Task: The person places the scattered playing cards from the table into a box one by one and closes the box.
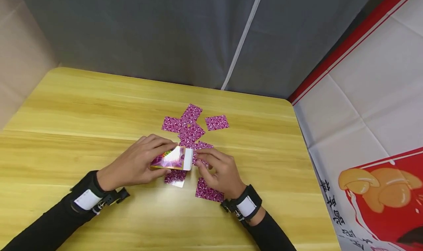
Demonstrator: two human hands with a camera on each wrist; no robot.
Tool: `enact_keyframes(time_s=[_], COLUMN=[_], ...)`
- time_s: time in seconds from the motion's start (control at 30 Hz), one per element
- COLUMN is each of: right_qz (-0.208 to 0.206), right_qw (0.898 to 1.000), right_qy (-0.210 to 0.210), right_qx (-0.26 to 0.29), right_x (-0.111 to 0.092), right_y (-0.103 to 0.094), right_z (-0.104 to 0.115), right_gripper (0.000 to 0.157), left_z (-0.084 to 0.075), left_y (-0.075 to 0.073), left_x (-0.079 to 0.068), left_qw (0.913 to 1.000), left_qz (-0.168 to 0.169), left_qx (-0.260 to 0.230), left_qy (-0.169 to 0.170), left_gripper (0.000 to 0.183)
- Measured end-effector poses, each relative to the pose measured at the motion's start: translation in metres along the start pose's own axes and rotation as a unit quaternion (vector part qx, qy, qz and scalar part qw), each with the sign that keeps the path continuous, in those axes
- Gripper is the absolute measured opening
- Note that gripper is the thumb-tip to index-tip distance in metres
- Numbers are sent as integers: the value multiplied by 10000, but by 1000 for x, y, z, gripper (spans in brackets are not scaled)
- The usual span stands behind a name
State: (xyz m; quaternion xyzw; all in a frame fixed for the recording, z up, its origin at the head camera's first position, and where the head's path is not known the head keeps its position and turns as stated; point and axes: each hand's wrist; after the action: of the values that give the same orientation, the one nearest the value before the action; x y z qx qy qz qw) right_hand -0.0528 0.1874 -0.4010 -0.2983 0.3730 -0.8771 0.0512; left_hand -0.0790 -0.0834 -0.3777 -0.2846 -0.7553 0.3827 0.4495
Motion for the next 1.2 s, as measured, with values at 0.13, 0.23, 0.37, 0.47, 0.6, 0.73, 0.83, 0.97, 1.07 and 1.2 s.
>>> enact_keyframes(time_s=[0.13,0.23,0.37,0.47,0.6,0.73,0.83,0.97,1.07,1.2], right_qz=[1506,2904,3334,3322,3336,3272,3142,2888,2602,2213], right_qw=[9641,8850,8470,8447,8378,8510,8881,9201,9210,9133], right_qy=[1815,2812,3202,3334,3596,3525,3109,2632,2730,3122], right_qx=[-1218,-2311,-2625,-2549,-2397,-2111,-1257,276,972,1391], right_x=[-14,-24,-31,-33,-34,-37,-38,-34,-29,-22], right_y=[-17,-27,-31,-31,-29,-31,-37,-49,-55,-54], right_z=[0,4,8,10,8,4,0,-7,-9,-8], right_gripper=[42,72,87,81,71,58,31,8,10,16], left_z=[1,2,4,5,6,6,6,5,5,5], left_y=[1,2,2,2,3,4,4,4,4,5], left_x=[-2,-3,-2,-1,-1,-1,0,0,0,0], left_qw=[10000,9999,9999,9999,9999,9999,9999,9999,10000,10000], left_qz=[13,-42,-82,-96,-58,5,33,45,9,-40], left_qx=[-9,-27,-33,-41,-72,-106,-98,-64,-56,-19], left_qy=[-73,-87,-55,-52,-73,-86,-89,-96,-57,-12], left_gripper=[65,65,65,64,63,63,62,62,64,64])
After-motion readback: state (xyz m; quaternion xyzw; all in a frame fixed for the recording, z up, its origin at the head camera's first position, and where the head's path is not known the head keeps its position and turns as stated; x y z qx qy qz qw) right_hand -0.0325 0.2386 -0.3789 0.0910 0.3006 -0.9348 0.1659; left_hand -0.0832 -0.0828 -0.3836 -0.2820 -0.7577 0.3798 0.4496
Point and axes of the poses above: each hand's wrist, its own x-axis towards the middle knuckle, its own y-axis out of the palm, z = x × y, and after that the axes turned 14 degrees about y, right-handed
